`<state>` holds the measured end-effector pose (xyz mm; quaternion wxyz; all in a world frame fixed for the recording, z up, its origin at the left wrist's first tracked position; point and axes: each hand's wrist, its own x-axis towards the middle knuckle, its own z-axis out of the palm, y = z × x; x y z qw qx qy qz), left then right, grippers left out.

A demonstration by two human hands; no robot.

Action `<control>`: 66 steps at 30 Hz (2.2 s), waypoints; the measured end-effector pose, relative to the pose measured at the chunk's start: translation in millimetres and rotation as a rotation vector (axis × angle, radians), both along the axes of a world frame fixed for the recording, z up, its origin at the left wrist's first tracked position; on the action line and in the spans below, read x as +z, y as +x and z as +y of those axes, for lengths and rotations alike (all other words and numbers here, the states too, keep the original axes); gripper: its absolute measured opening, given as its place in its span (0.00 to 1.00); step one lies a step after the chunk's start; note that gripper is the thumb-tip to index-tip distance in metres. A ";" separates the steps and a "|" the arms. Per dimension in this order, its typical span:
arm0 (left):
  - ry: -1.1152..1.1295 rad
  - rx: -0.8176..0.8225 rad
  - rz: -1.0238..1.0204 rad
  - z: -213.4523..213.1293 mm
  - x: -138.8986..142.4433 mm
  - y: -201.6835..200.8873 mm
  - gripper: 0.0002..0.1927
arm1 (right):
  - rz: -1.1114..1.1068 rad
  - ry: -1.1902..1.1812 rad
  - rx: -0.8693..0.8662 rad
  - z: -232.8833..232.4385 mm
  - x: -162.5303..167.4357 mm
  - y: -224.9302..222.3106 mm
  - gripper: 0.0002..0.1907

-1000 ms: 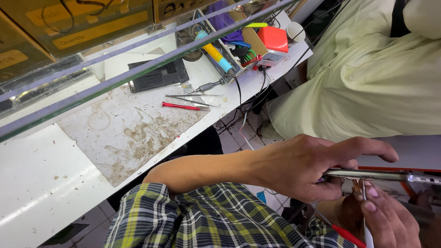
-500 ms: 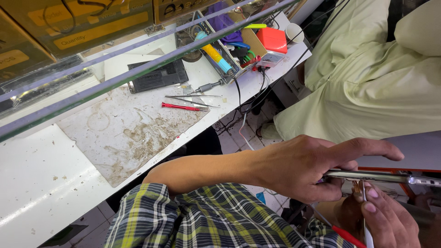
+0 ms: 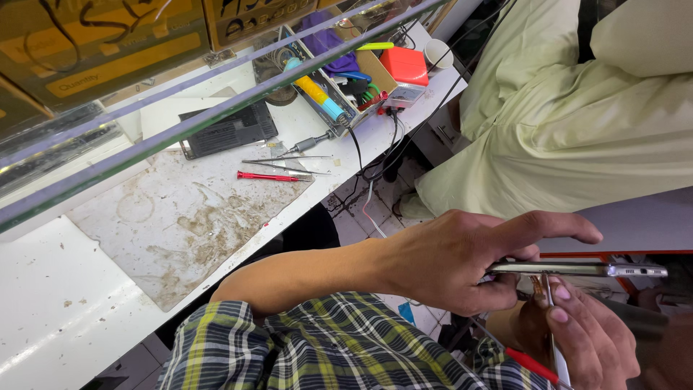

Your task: The person uses a multimeter probe to test points on the motherboard of a disassembled smartphone. They repeatedly touch the probe to various components and connectors on the circuit board while holding the phone steady.

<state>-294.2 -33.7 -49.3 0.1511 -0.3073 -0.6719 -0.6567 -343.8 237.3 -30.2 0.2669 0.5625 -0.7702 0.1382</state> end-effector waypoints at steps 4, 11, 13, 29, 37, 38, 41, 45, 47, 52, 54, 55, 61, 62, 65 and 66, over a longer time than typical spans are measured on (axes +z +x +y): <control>0.010 0.016 0.032 -1.3 1.6 1.3 0.40 | -0.005 0.017 0.016 2.2 -0.4 -4.1 0.16; 0.032 0.037 0.072 -1.5 1.9 2.7 0.38 | 0.023 -0.006 0.033 2.7 -3.9 -6.0 0.16; 0.016 0.044 0.055 -2.3 2.4 2.5 0.39 | 0.002 -0.003 0.034 0.6 -2.4 -5.7 0.16; 0.005 0.187 0.030 -9.1 -2.1 16.8 0.37 | 0.063 -0.125 0.190 -49.5 2.0 -10.0 0.16; 0.205 0.478 -0.211 -52.8 -54.4 80.7 0.42 | -0.439 -0.457 0.513 -101.2 -68.2 -36.9 0.12; 0.285 0.517 -0.248 -57.9 -65.0 89.3 0.41 | -0.469 -0.412 0.539 -110.6 -73.7 -40.2 0.12; 0.412 0.678 -0.510 -75.7 -92.3 112.9 0.31 | -0.603 -0.529 0.664 -150.2 -102.0 -33.9 0.11; 0.229 0.919 -0.839 -101.7 -113.7 159.6 0.21 | -0.793 -0.474 0.704 -184.0 -128.8 -25.7 0.12; 0.006 1.026 -0.853 -116.9 -117.2 180.3 0.22 | -0.856 -0.432 0.696 -194.9 -136.0 -20.7 0.11; -0.406 1.062 -1.115 -147.6 -112.4 201.8 0.24 | -0.911 -0.303 0.684 -220.7 -145.0 -8.2 0.10; -0.480 1.014 -1.169 -160.2 -110.6 199.4 0.23 | -0.998 -0.212 0.632 -226.5 -147.7 -3.0 0.09; -0.519 1.069 -1.089 -166.4 -110.2 199.0 0.23 | -1.078 -0.151 0.589 -229.9 -149.7 0.0 0.09; -0.817 1.358 -0.811 -163.6 -120.3 189.7 0.19 | -1.228 0.215 0.549 -255.5 -156.8 9.5 0.10; -0.898 1.438 -0.752 -155.2 -121.7 189.8 0.16 | -1.257 0.231 0.596 -258.4 -156.6 11.2 0.10; -0.751 1.586 -0.543 -127.0 -121.0 190.1 0.11 | -1.180 0.248 0.561 -266.7 -154.0 16.1 0.09; -0.640 1.618 -0.470 -117.1 -119.5 190.4 0.10 | -1.083 0.225 0.564 -270.0 -153.4 18.2 0.10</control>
